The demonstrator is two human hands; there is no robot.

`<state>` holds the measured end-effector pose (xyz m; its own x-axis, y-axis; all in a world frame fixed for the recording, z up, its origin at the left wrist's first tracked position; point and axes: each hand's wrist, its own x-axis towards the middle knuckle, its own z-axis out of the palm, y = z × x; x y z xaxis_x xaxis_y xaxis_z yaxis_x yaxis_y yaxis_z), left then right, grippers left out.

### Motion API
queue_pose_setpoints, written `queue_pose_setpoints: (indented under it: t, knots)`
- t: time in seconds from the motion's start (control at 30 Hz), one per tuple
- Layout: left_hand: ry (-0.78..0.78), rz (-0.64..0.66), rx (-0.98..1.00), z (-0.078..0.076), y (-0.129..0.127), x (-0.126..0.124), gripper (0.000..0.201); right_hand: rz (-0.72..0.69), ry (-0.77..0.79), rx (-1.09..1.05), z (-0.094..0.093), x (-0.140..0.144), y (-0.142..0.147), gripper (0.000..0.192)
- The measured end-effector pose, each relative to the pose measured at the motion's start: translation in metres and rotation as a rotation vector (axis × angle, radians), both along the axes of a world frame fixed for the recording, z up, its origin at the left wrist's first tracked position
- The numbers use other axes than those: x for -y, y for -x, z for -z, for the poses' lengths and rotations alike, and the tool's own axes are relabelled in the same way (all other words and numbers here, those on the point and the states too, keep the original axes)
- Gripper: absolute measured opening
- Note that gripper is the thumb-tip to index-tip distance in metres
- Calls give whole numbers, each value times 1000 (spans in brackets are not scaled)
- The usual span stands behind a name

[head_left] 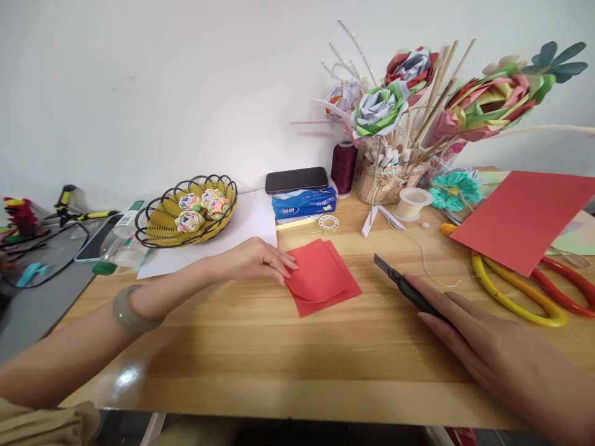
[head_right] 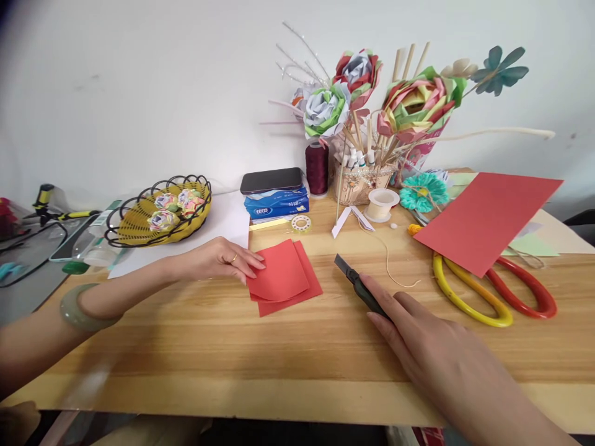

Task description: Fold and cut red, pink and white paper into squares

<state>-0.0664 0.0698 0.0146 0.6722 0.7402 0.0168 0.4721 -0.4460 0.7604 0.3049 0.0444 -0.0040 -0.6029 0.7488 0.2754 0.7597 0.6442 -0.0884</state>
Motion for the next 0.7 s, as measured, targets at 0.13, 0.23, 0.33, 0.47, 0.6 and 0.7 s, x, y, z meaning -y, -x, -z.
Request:
queue_pose_setpoints:
  t: [0.13, 0.23, 0.33, 0.47, 0.6, 0.7]
  knots:
    - [73, -13, -21, -3, -2, -2, 11, -20, 9, 35, 0, 2, -5, 50]
    - [106, -57, 6, -3, -4, -1, 11, -88, -24, 20, 1, 6, -6, 50]
    - [161, -108, 66, -2, -5, 0, 14, -236, 29, 18, -2, 12, -3, 53]
    - [196, -134, 84, -4, -6, -1, 20, -384, -3, 41, -9, 16, 7, 61]
    - [201, -119, 72, -6, -6, -2, 18, -373, -26, 87, -13, 11, 12, 70]
    - [197, -102, 63, -6, -5, -3, 17, -319, -39, 140, -14, 6, 13, 53]
